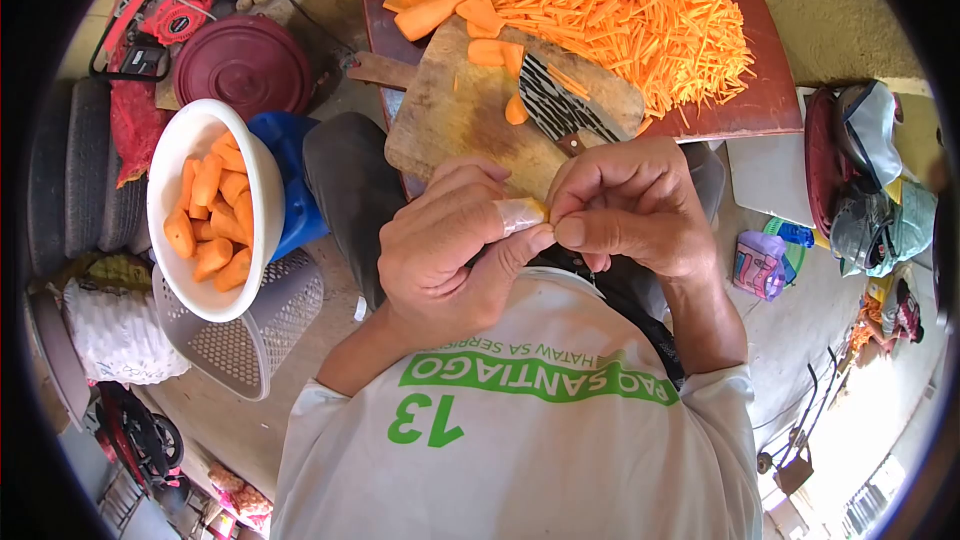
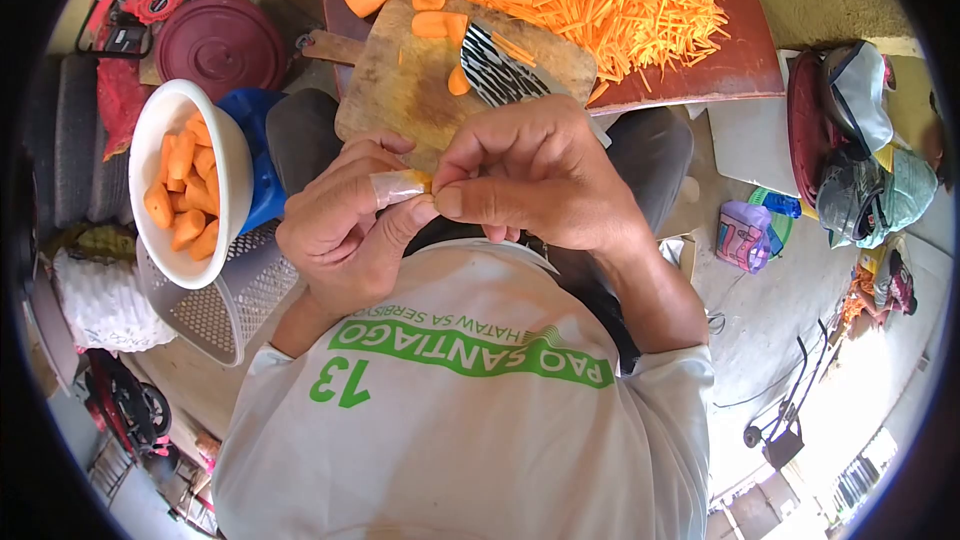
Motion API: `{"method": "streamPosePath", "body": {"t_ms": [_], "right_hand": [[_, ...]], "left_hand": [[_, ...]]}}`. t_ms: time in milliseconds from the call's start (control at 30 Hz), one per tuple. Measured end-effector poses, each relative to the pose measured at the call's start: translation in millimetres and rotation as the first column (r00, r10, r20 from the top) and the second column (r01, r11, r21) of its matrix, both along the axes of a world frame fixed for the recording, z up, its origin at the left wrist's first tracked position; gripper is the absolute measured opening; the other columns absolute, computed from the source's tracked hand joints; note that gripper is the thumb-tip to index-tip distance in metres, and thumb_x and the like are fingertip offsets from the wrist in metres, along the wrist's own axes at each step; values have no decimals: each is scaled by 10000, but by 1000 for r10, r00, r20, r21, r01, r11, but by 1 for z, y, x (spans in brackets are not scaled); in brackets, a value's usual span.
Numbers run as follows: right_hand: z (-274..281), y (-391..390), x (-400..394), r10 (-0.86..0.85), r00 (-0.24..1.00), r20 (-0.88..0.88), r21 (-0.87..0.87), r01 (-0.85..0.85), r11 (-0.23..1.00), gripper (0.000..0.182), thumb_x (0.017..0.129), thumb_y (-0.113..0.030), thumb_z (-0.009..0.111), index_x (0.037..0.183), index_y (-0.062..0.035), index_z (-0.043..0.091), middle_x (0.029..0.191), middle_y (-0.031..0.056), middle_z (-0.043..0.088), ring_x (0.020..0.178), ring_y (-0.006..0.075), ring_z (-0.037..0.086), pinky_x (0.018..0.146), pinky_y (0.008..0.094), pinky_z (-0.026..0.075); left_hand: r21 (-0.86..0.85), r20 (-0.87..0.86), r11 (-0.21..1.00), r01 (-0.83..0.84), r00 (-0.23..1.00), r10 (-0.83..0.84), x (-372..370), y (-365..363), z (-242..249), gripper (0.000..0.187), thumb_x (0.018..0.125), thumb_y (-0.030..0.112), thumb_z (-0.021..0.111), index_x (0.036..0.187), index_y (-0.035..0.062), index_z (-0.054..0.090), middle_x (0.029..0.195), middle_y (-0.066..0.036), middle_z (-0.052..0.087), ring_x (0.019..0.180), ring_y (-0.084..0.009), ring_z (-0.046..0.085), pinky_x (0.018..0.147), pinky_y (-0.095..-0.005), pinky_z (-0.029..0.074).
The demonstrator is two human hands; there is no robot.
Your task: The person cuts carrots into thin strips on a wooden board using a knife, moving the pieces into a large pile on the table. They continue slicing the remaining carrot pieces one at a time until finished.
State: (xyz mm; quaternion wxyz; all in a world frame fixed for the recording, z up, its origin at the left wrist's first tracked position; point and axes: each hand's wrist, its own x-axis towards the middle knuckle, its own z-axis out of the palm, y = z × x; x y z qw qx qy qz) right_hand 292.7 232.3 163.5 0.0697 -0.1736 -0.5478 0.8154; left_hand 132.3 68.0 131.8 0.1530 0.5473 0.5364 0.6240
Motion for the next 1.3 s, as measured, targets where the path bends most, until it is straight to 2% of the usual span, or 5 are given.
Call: {"method": "streamPosePath", "body": {"t_ms": [767,833,900,1033,1300], "right_hand": [[-8,0,-2,10,997,73,-4,-10,1000,78,970,58,695,946,52,769,735,53,703,592,113,634,537,270,487],[-27,11,2,52,997,58,483,-74,872,125,956,79,649,1031,49,744,858,104,704,748,180,694,656,306,534],[-52,14,7,-36,997,70,885,-46,463,233,940,64,660,1159,13,720,1045,185,704,997,350,730,838,408,587],[-91,28,21,-195,973,125,990,-111,83,359,906,-51,752,1251,5,670,1168,220,677,1067,423,686,892,544,593],[-108,33,26,-130,904,408,911,-393,128,616,964,-91,743,1541,-3,548,1138,240,712,1049,445,723,946,515,591]], "left_hand": [[-41,31,997,62,998,-61,-4,2,-14,155,941,22,894,1024,-55,789,828,-101,744,780,-214,682,883,-446,601],[-176,41,984,6,999,2,-1,3,-22,138,954,5,873,1042,-59,788,856,-100,743,787,-207,680,848,-392,578],[-268,30,963,-38,998,48,-4,6,-40,156,970,-26,831,1116,-53,782,972,-103,743,828,-195,687,790,-322,532],[-301,-144,941,-155,983,116,-23,28,-76,305,945,-31,820,1243,-23,754,1091,-109,719,970,-236,695,870,-352,530],[-332,-558,917,-221,830,-2,-45,64,-127,435,863,48,865,1278,40,737,1134,-123,708,1123,-369,660,1003,-495,486]]}}
